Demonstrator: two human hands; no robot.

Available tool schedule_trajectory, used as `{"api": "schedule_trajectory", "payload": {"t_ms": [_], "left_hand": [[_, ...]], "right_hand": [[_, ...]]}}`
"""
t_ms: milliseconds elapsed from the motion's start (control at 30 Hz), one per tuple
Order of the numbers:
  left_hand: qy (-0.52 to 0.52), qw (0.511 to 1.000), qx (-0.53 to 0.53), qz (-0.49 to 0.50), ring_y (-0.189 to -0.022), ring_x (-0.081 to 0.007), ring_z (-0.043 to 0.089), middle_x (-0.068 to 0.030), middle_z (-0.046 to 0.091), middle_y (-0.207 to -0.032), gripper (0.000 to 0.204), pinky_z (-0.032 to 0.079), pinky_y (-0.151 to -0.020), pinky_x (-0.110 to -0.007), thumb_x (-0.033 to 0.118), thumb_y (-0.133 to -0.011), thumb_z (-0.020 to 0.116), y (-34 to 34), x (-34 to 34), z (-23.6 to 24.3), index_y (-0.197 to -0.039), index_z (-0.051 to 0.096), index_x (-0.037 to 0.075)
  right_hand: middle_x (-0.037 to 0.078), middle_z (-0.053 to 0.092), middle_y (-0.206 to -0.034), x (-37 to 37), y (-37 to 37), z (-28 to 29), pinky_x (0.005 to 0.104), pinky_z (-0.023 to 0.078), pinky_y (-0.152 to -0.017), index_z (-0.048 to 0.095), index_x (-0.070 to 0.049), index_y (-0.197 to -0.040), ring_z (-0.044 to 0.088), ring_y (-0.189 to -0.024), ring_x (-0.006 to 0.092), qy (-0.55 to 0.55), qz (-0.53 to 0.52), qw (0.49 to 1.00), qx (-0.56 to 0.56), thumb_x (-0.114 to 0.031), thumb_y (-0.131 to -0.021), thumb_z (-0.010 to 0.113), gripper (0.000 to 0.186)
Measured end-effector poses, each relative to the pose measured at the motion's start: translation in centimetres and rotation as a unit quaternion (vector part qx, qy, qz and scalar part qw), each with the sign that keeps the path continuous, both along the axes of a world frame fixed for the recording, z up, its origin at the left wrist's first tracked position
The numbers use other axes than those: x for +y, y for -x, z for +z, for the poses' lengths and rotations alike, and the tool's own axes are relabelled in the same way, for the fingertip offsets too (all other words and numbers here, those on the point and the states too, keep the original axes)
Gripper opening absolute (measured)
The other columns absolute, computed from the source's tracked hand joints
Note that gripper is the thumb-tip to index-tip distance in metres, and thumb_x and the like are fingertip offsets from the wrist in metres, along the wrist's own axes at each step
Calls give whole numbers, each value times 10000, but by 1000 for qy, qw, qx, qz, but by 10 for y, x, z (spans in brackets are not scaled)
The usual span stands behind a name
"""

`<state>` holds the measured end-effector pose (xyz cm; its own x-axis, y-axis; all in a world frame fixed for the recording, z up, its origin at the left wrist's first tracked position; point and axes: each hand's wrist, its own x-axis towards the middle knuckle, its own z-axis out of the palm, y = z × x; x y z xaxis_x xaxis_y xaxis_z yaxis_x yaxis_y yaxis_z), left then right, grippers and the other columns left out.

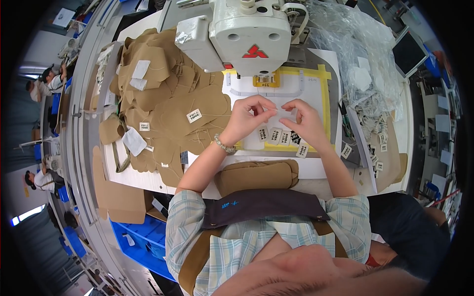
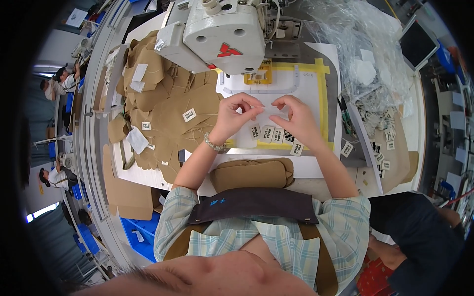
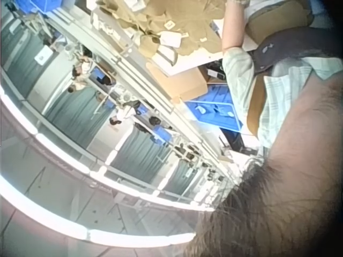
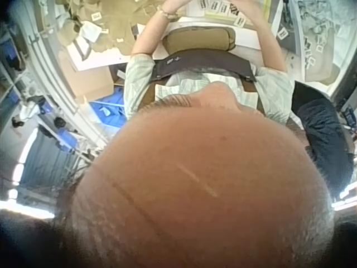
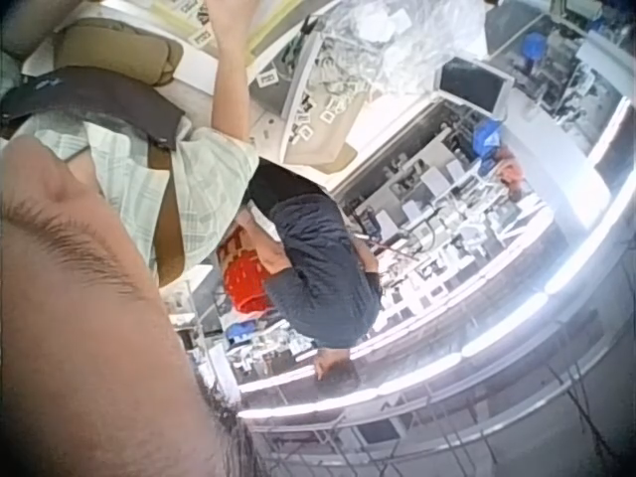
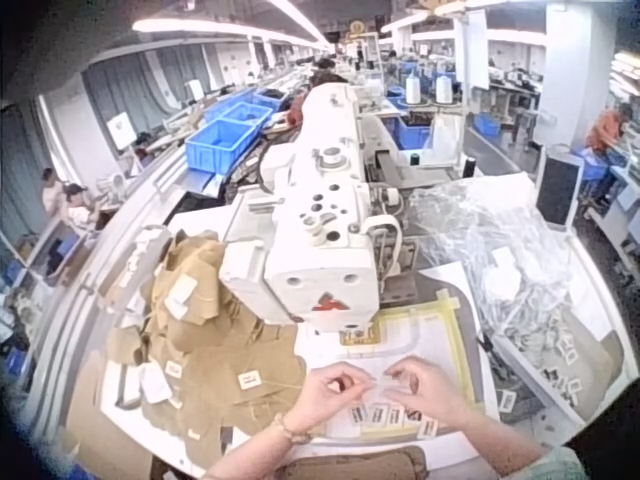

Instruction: Sewing small white labels onto brown leather components using an industrial sewing machine.

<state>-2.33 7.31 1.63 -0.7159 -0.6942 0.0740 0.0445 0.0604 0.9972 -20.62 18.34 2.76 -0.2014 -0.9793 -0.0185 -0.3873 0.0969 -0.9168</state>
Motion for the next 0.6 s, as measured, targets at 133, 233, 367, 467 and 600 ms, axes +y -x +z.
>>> {"api": "schedule_trajectory", "payload": {"t_ms": [133,233,367,467,600], "left_hand": [[86,995,16,51,-684,-90,659,-49,730,-864,91,508,-619,-206,-9,-801,750,1,-4,3,-879,718,26],[173,983,21,53,-745,-135,692,-68,740,-903,88,541,-657,-233,-21,-794,738,-4,-7,2,-867,730,28],[282,958,-48,-5,-786,-170,713,-81,745,-970,85,565,-663,-259,-15,-803,718,-10,-13,-7,-875,730,29],[332,939,-81,-36,-772,-164,712,-71,746,-986,73,564,-641,-255,1,-811,717,-15,-16,-13,-877,729,32],[330,943,-46,-9,-664,-154,691,-53,745,-917,45,552,-603,-264,60,-821,726,-11,-9,-10,-865,725,50]], "right_hand": [[37,606,-956,0,3,-1,253,380,-550,650,-72,-1043,412,-567,107,-35,-19,998,45,-133,-742,786,335],[30,619,-966,-4,5,10,270,406,-591,647,-92,-1048,483,-612,135,-6,-31,996,88,-144,-744,782,336],[17,635,-999,-8,22,-5,327,439,-745,647,-120,-1037,616,-803,191,42,-18,976,213,-186,-745,770,324],[6,640,-1013,-13,24,-5,352,424,-820,644,-135,-1032,633,-911,203,8,8,975,223,-202,-750,757,311],[-4,632,-979,-15,14,-14,350,429,-800,655,-125,-969,621,-867,196,76,19,970,230,-183,-761,745,234]]}}
